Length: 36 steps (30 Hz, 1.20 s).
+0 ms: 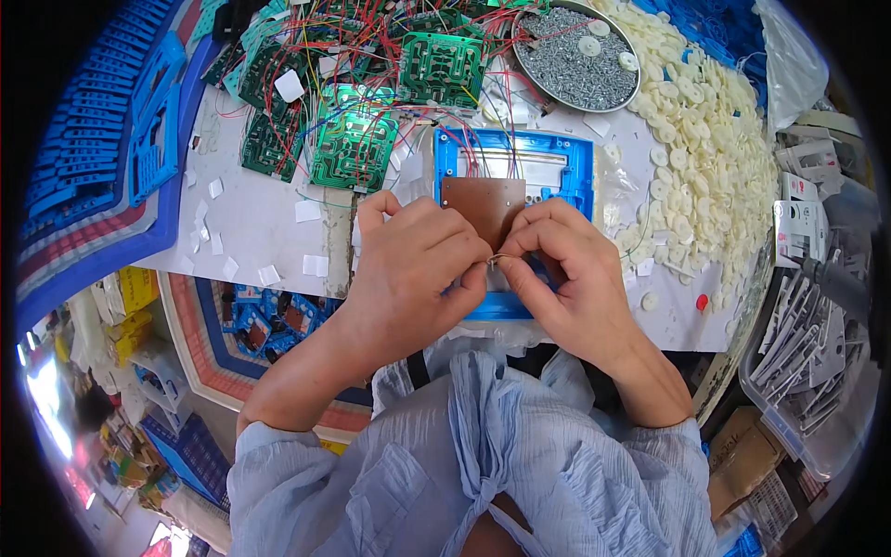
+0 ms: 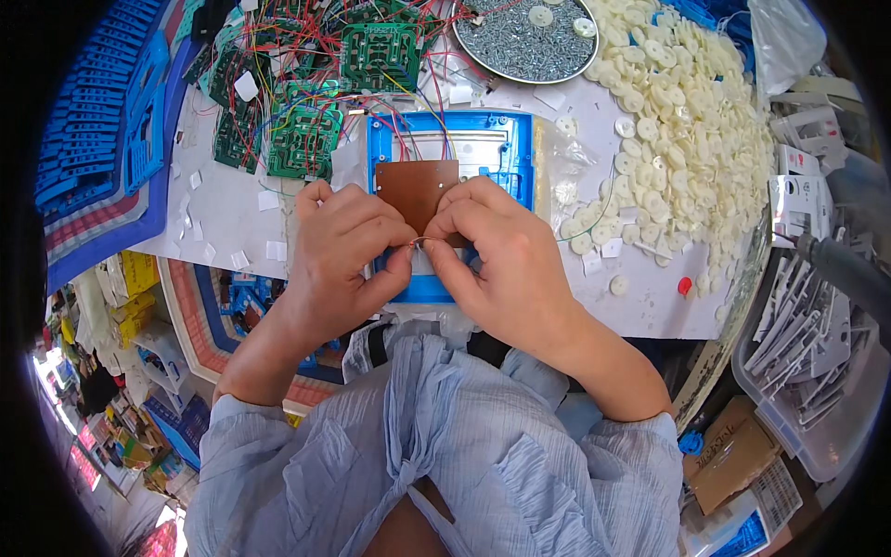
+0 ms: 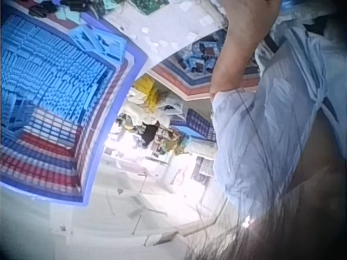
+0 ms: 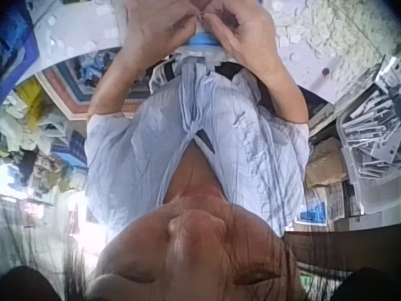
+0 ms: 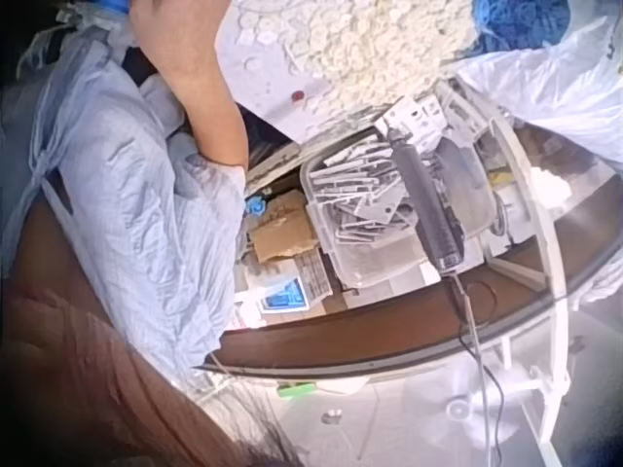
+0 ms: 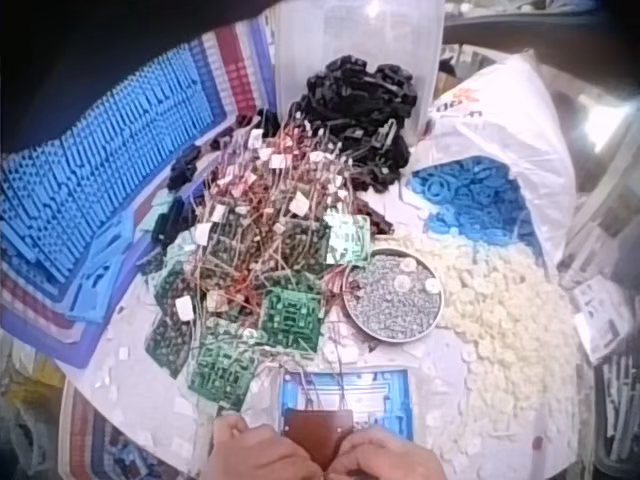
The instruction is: Assembling electronic components into a blue plastic casing using a power screwdriver.
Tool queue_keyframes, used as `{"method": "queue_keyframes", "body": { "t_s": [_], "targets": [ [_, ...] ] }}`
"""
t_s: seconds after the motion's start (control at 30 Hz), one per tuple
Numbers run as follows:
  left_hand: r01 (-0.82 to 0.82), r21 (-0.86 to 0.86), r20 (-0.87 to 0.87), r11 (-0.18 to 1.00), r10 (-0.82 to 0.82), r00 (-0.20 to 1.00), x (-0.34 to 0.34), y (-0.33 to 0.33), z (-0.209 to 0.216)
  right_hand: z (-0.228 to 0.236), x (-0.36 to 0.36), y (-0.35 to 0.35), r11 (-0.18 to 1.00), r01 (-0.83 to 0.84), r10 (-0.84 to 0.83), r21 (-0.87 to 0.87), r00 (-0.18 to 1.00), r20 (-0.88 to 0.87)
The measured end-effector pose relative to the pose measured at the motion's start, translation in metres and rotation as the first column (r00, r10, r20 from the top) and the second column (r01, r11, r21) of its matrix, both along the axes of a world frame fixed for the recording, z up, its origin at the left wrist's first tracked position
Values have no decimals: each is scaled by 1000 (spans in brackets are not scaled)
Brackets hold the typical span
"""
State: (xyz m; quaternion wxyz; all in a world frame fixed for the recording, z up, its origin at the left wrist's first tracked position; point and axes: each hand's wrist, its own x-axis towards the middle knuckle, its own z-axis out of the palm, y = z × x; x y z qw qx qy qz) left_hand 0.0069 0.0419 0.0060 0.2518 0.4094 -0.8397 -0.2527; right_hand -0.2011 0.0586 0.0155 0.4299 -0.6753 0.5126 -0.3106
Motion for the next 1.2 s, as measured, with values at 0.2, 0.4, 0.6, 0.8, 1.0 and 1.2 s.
{"method": "queue_keyframes", "body": {
  "t_s": [0.2,0.4,0.6,0.8,1.0,1.2],
  "targets": [
    [-51,2,-75,999,51,996,-5,1,-10,-3,1,0,1000,-9,8,11,999,41],
    [-17,107,-87,994,26,996,3,-3,-1,0,-1,0,999,12,-14,32,999,50],
    [-21,132,-84,991,32,996,4,-2,5,-2,-1,-1,1000,4,-6,30,997,74],
    [-24,108,-71,994,32,997,5,-1,2,2,-1,-1,998,-6,5,60,1000,26],
    [-28,104,-73,994,35,997,3,0,5,2,-1,0,998,3,-6,65,999,49],
    [-36,150,-140,988,57,989,3,1,0,3,6,0,994,79,-77,-77,997,31]
  ]
}}
